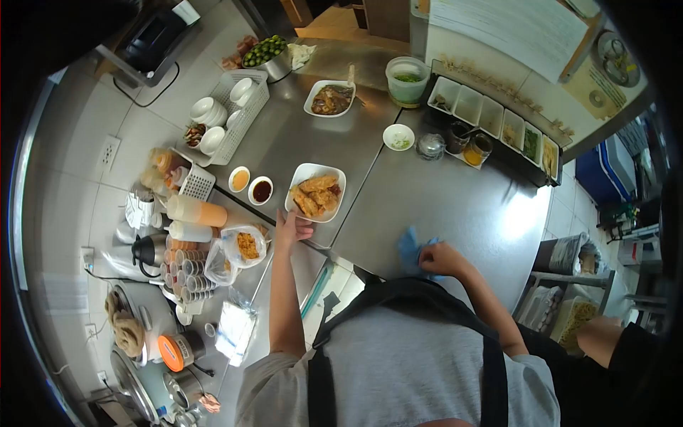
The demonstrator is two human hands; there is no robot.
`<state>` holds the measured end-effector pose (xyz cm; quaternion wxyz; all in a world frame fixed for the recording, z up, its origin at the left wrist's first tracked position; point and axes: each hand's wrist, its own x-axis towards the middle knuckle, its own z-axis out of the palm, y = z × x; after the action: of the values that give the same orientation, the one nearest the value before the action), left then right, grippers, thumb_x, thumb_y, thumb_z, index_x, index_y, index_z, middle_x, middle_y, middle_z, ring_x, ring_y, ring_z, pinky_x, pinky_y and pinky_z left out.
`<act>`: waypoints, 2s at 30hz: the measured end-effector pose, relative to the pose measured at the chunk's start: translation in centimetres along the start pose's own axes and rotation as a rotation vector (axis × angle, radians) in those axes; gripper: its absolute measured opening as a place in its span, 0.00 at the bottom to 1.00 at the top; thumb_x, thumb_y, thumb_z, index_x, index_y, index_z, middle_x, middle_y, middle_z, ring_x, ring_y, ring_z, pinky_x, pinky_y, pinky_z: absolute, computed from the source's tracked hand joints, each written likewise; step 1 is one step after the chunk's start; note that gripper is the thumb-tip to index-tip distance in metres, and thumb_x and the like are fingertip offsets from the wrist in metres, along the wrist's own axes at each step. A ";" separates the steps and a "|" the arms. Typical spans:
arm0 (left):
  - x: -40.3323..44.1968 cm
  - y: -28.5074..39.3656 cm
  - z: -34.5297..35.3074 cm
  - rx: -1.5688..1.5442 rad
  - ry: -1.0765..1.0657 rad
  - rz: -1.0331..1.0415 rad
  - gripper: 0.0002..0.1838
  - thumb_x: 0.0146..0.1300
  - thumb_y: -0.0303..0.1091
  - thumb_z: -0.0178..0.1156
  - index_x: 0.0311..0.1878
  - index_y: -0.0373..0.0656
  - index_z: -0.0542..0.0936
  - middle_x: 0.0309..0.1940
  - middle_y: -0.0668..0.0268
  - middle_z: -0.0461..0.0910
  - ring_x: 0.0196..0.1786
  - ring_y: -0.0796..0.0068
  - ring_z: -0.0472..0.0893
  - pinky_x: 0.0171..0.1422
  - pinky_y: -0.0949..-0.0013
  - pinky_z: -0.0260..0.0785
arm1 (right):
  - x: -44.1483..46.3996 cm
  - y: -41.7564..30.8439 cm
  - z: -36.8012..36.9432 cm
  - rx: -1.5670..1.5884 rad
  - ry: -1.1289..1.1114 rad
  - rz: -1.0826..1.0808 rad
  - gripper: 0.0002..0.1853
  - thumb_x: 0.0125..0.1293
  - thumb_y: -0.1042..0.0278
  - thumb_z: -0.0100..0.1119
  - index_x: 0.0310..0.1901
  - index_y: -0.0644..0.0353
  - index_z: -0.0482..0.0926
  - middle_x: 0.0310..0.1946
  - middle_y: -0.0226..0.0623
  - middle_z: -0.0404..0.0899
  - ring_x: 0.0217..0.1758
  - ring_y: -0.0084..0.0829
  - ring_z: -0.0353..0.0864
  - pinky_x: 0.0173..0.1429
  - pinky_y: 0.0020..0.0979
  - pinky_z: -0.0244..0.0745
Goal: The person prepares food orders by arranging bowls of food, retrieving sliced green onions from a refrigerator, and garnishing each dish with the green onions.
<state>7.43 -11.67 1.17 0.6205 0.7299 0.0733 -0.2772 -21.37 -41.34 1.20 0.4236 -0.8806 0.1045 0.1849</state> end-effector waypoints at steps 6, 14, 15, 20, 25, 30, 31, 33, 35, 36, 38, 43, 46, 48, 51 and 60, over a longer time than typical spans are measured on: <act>-2.8 -0.1 -3.2 0.395 -0.171 -0.070 0.24 0.66 0.44 0.53 0.55 0.33 0.72 0.32 0.57 0.83 0.24 0.72 0.81 0.27 0.72 0.75 | -3.4 -3.0 -6.4 -0.072 0.076 0.264 0.16 0.53 0.56 0.55 0.33 0.61 0.83 0.27 0.48 0.81 0.32 0.44 0.81 0.40 0.39 0.75; -10.7 -3.4 5.6 0.534 -0.792 -0.062 0.18 0.67 0.44 0.53 0.39 0.36 0.80 0.28 0.63 0.83 0.26 0.73 0.80 0.31 0.71 0.72 | -4.0 -4.5 -11.6 -0.267 0.169 0.157 0.24 0.43 0.52 0.72 0.40 0.59 0.83 0.33 0.42 0.81 0.32 0.37 0.80 0.41 0.34 0.76; -11.2 -3.6 6.4 0.578 -0.749 -0.001 0.18 0.67 0.44 0.53 0.39 0.36 0.80 0.28 0.62 0.83 0.27 0.72 0.81 0.33 0.70 0.72 | -3.4 -4.8 -11.4 -0.359 0.220 0.081 0.27 0.42 0.51 0.73 0.44 0.57 0.82 0.37 0.43 0.80 0.36 0.39 0.81 0.44 0.35 0.76; -11.7 -3.8 7.3 0.686 -0.642 0.223 0.18 0.66 0.46 0.54 0.42 0.40 0.80 0.30 0.61 0.83 0.35 0.70 0.82 0.40 0.68 0.71 | 7.1 -3.3 -11.7 -0.170 0.394 0.012 0.27 0.46 0.54 0.71 0.49 0.56 0.79 0.42 0.45 0.78 0.42 0.44 0.79 0.50 0.39 0.74; -10.9 -2.9 4.1 0.795 -0.578 0.322 0.18 0.65 0.45 0.54 0.46 0.40 0.80 0.35 0.59 0.83 0.39 0.66 0.82 0.44 0.66 0.71 | 16.3 -3.5 -11.3 -0.496 0.779 -0.186 0.33 0.45 0.63 0.70 0.58 0.54 0.72 0.51 0.45 0.73 0.54 0.49 0.71 0.59 0.42 0.69; -11.5 -3.1 0.7 0.753 -0.463 0.247 0.16 0.65 0.45 0.54 0.45 0.42 0.81 0.37 0.57 0.83 0.40 0.59 0.81 0.47 0.63 0.71 | 18.7 -3.9 -12.0 -0.639 0.678 0.124 0.42 0.44 0.66 0.71 0.65 0.49 0.64 0.59 0.46 0.65 0.62 0.49 0.63 0.64 0.45 0.65; -11.5 -3.2 -0.1 0.744 -0.473 0.237 0.16 0.65 0.45 0.55 0.45 0.43 0.81 0.37 0.56 0.82 0.41 0.59 0.81 0.47 0.63 0.71 | 19.3 -4.1 -12.3 -0.718 0.642 0.217 0.43 0.44 0.66 0.71 0.65 0.48 0.63 0.59 0.46 0.64 0.63 0.49 0.63 0.64 0.45 0.65; -11.0 -4.0 -1.3 0.712 -0.485 0.219 0.16 0.65 0.44 0.55 0.46 0.43 0.81 0.38 0.56 0.82 0.42 0.59 0.81 0.47 0.63 0.71 | 19.7 -3.1 -12.8 -0.827 0.675 0.273 0.41 0.46 0.68 0.70 0.65 0.47 0.63 0.57 0.45 0.66 0.62 0.47 0.65 0.63 0.44 0.67; -10.1 -4.7 -2.2 0.736 -0.489 0.228 0.17 0.65 0.44 0.55 0.48 0.43 0.80 0.38 0.55 0.82 0.41 0.59 0.80 0.47 0.63 0.70 | 20.1 -1.5 -13.5 -0.835 0.660 0.311 0.38 0.48 0.70 0.67 0.64 0.46 0.64 0.55 0.43 0.67 0.60 0.46 0.67 0.61 0.42 0.70; -9.7 -4.6 -2.5 0.742 -0.494 0.208 0.17 0.65 0.45 0.55 0.48 0.42 0.80 0.38 0.55 0.82 0.41 0.59 0.80 0.47 0.62 0.70 | 20.3 -0.7 -13.9 -0.780 0.630 0.324 0.37 0.50 0.71 0.65 0.64 0.45 0.64 0.55 0.43 0.68 0.59 0.46 0.68 0.60 0.41 0.71; -9.4 -4.0 -2.8 0.721 -0.486 0.245 0.18 0.65 0.45 0.54 0.47 0.41 0.80 0.36 0.54 0.82 0.40 0.58 0.80 0.46 0.61 0.70 | 20.4 0.7 -14.5 -0.765 0.645 0.295 0.33 0.54 0.76 0.59 0.63 0.46 0.66 0.53 0.41 0.70 0.56 0.44 0.71 0.56 0.38 0.75; -7.5 -2.1 -2.6 0.780 -0.480 0.333 0.19 0.63 0.45 0.54 0.46 0.40 0.80 0.38 0.54 0.82 0.42 0.59 0.81 0.47 0.61 0.71 | 21.1 1.0 -15.4 -0.734 0.813 0.147 0.37 0.47 0.78 0.64 0.63 0.48 0.66 0.54 0.41 0.70 0.57 0.47 0.69 0.59 0.41 0.71; -6.8 -2.6 -3.1 0.789 -0.426 0.473 0.17 0.62 0.43 0.54 0.45 0.40 0.80 0.35 0.55 0.82 0.39 0.57 0.81 0.45 0.59 0.71 | 20.3 -1.7 -14.4 -0.756 0.922 0.042 0.39 0.46 0.76 0.65 0.64 0.49 0.66 0.58 0.41 0.69 0.60 0.47 0.67 0.62 0.42 0.66; -7.2 -3.1 -3.4 0.745 -0.348 0.599 0.15 0.60 0.39 0.54 0.43 0.41 0.81 0.33 0.55 0.82 0.37 0.57 0.82 0.42 0.60 0.72 | 19.4 -3.5 -13.3 -0.711 0.942 -0.088 0.34 0.48 0.74 0.64 0.61 0.51 0.69 0.56 0.41 0.72 0.59 0.44 0.70 0.61 0.42 0.67; -8.3 -5.4 -3.4 0.595 -0.371 0.517 0.14 0.59 0.38 0.53 0.44 0.44 0.82 0.34 0.57 0.83 0.39 0.58 0.82 0.45 0.61 0.72 | 17.7 -4.7 -9.7 -0.428 0.863 -0.127 0.16 0.53 0.70 0.63 0.46 0.58 0.81 0.37 0.41 0.83 0.43 0.38 0.82 0.48 0.35 0.75; -13.5 -16.2 -0.1 0.348 -0.689 0.411 0.23 0.64 0.47 0.52 0.57 0.43 0.76 0.52 0.56 0.79 0.57 0.56 0.76 0.60 0.60 0.66 | 7.6 -5.5 -6.3 -0.398 0.321 -0.017 0.18 0.56 0.56 0.66 0.41 0.61 0.83 0.34 0.42 0.83 0.39 0.36 0.83 0.45 0.34 0.75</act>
<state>-11.11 -4.80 -6.15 0.5188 0.6880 -0.3325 -0.3834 -11.08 -43.11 5.57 0.2214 -0.9656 0.1243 0.0560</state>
